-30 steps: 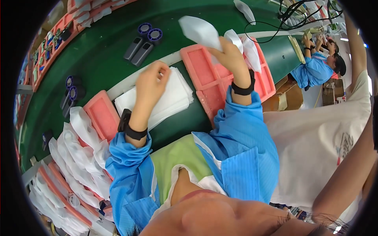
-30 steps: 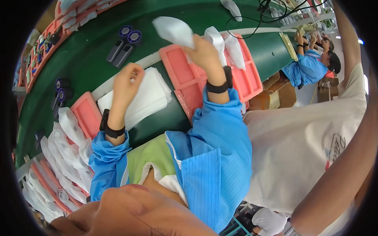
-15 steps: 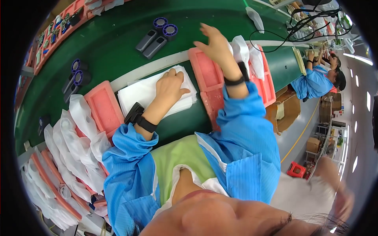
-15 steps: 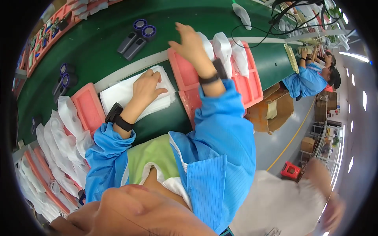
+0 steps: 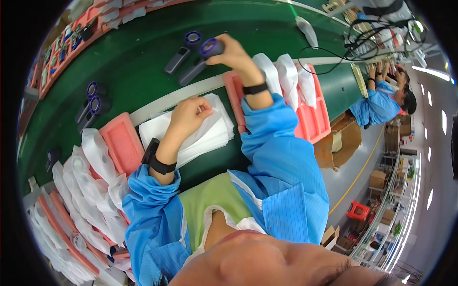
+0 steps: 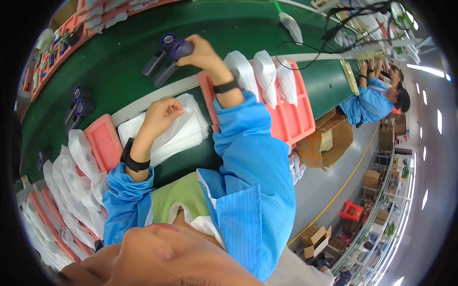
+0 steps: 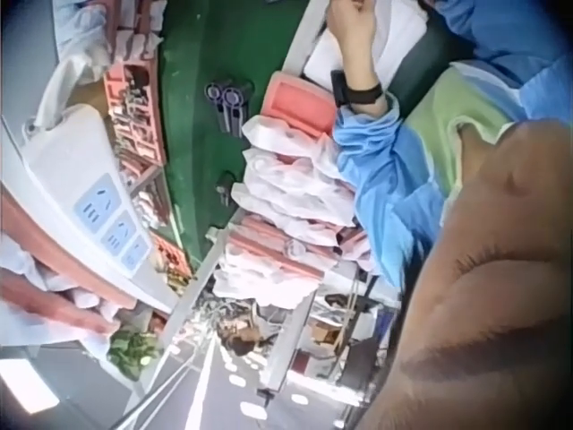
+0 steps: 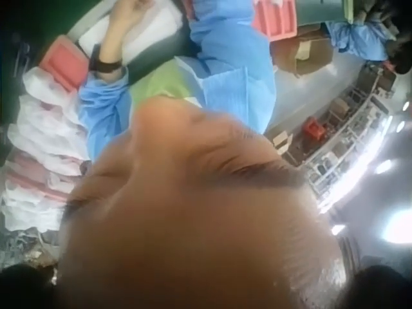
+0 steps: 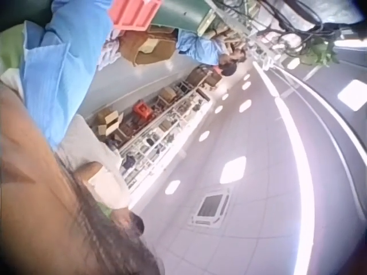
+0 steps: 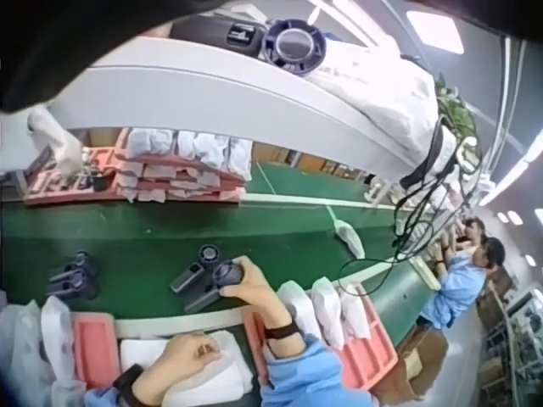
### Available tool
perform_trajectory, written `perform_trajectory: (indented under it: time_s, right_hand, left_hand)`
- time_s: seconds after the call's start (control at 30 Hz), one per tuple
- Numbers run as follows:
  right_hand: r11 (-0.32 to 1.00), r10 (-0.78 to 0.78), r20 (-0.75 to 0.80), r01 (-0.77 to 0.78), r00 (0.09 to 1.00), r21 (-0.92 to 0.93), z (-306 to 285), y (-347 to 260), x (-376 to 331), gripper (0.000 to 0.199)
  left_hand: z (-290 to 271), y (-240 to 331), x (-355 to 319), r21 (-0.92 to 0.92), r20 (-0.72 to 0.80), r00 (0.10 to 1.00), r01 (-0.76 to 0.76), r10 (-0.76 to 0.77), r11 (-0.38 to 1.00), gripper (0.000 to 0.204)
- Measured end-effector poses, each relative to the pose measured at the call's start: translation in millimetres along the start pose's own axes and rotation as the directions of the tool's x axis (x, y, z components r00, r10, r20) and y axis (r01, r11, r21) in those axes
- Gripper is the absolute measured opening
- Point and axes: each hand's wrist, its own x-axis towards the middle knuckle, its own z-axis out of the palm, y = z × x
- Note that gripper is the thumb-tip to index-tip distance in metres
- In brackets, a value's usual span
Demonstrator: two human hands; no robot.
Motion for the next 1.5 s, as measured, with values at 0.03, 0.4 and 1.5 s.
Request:
perform_trajectory:
  time_s: [0.03, 0.4, 1.5]
  right_hand:
    - [0.996, -0.089, -0.045, 0.088, 0.995, -0.010, -11.0, -11.5, -8.9, 0.064]
    - [0.987, -0.157, -0.032, 0.158, 0.987, 0.036, -72.6, -89.5, -80.7, 0.059]
    - [0.762, -0.640, -0.196, 0.581, 0.743, -0.287, -42.3, -139.8, -86.7, 0.071]
  left_hand:
    - [-8.2, 0.2, -0.8, 0.002, -0.008, 1.000, 0.017, -0.017, 1.000, 0.012]
    - [-41.3, 8.9, -0.4, -0.302, -0.043, 0.999, -0.041, 0.029, 0.952, 0.013]
    - [-12.9, 157.0, -18.0, 0.611, -0.462, 0.488, -0.430, 0.740, 0.665, 0.043]
